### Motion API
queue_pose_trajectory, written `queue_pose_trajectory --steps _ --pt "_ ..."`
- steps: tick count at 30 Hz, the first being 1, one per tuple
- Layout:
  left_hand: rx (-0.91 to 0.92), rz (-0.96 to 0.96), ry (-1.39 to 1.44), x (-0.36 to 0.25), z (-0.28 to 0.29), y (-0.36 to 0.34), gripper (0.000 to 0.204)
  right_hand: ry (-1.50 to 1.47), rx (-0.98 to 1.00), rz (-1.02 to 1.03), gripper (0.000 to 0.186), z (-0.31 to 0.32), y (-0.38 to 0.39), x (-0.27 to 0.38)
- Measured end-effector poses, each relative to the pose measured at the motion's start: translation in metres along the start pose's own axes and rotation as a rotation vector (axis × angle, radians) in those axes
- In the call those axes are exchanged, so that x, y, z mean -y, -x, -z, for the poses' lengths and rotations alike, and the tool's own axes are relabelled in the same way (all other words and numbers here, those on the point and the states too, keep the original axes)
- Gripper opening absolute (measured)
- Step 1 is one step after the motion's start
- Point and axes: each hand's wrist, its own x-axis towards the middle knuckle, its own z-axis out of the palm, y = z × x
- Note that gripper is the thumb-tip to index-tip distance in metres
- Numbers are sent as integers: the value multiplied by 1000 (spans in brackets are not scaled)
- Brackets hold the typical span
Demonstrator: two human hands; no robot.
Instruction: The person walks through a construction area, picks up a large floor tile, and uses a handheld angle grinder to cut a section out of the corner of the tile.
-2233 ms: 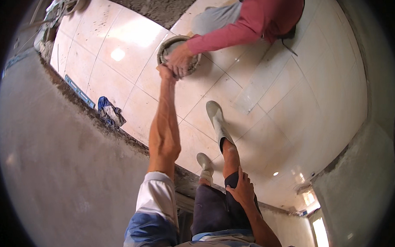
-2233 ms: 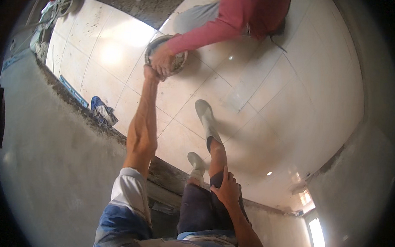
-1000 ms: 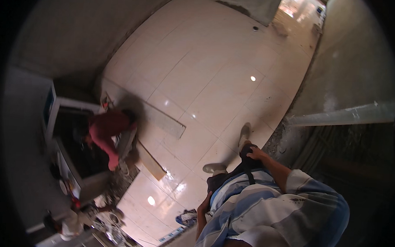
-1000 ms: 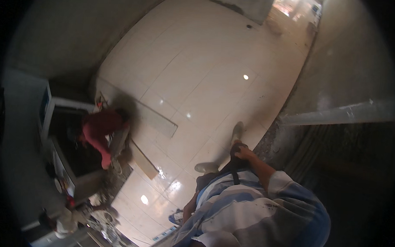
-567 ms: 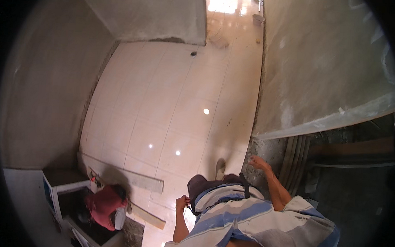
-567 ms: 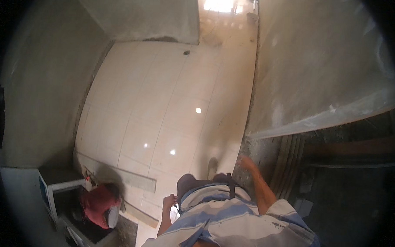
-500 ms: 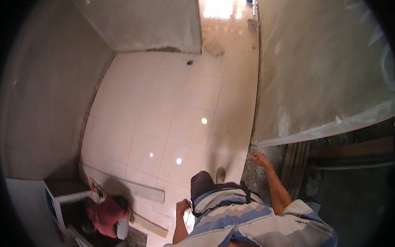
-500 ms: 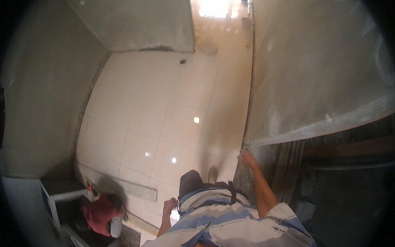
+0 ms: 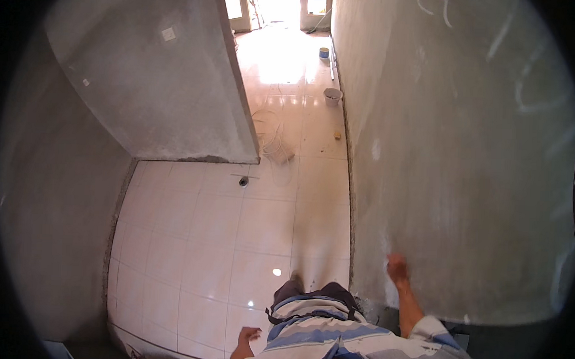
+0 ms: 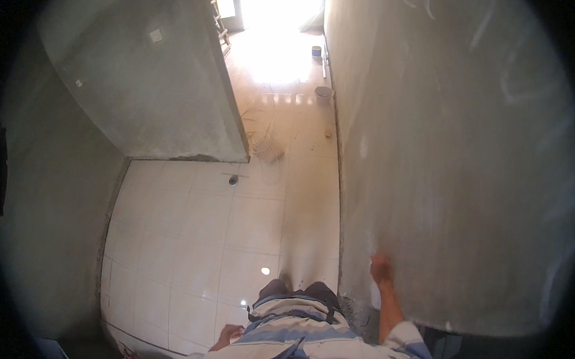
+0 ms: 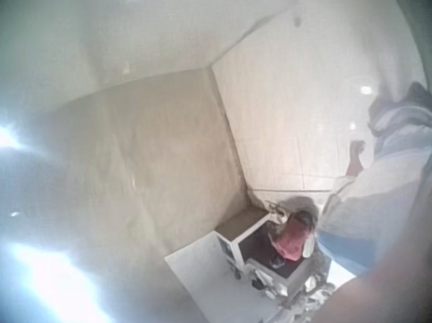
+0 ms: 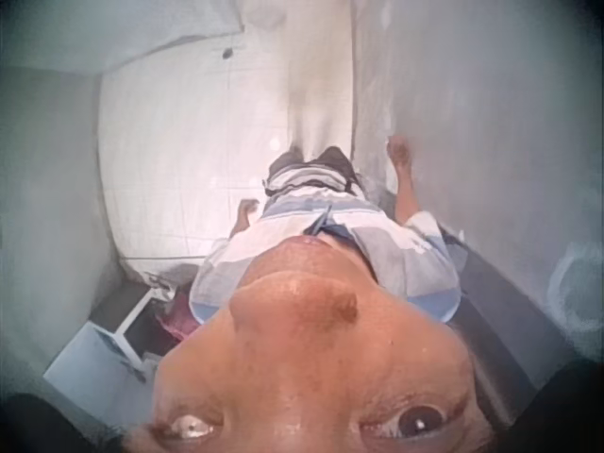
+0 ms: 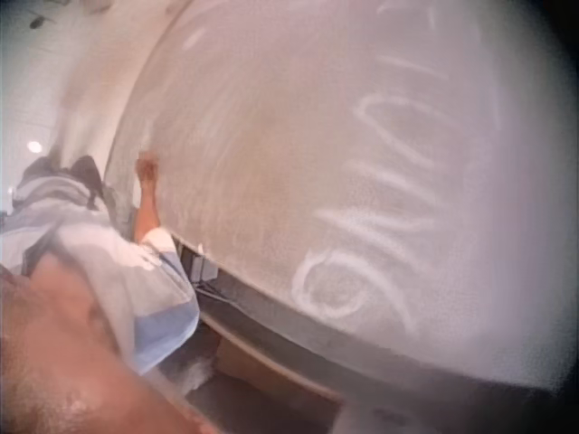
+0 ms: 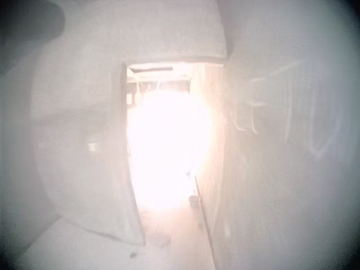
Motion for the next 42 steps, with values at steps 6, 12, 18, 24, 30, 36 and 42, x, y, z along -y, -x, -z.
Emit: queue_pose_trajectory --steps 6,12,18,24,30,36,42 --pt "-258 -592 -993 -353 -98 -130 34 -12 143 -171 22 31 -17 44" --pt "-239 -830 -432 -623 -268 -162 32 -127 441 -548 31 -9 -51 51" --pt "-200 -677 -444 -741 -357 -163 31 -393 560 -756 38 -118 -238 -22" --pt "-449 -431 -832 -735 -370 -208 41 -534 377 -483 46 -204 -665 -138" --pt "-319 -278 -980 -830 -373 -210 39 -813 243 -530 40 -217 -1031 -164" --pt "-388 -108 -776 -1068 -405 -267 33 -858 396 -681 37 -254 -1141 -162" --pt "-445 -660 -488 -1486 -478 -336 38 -572 915 -580 31 -283 -1125 -190"
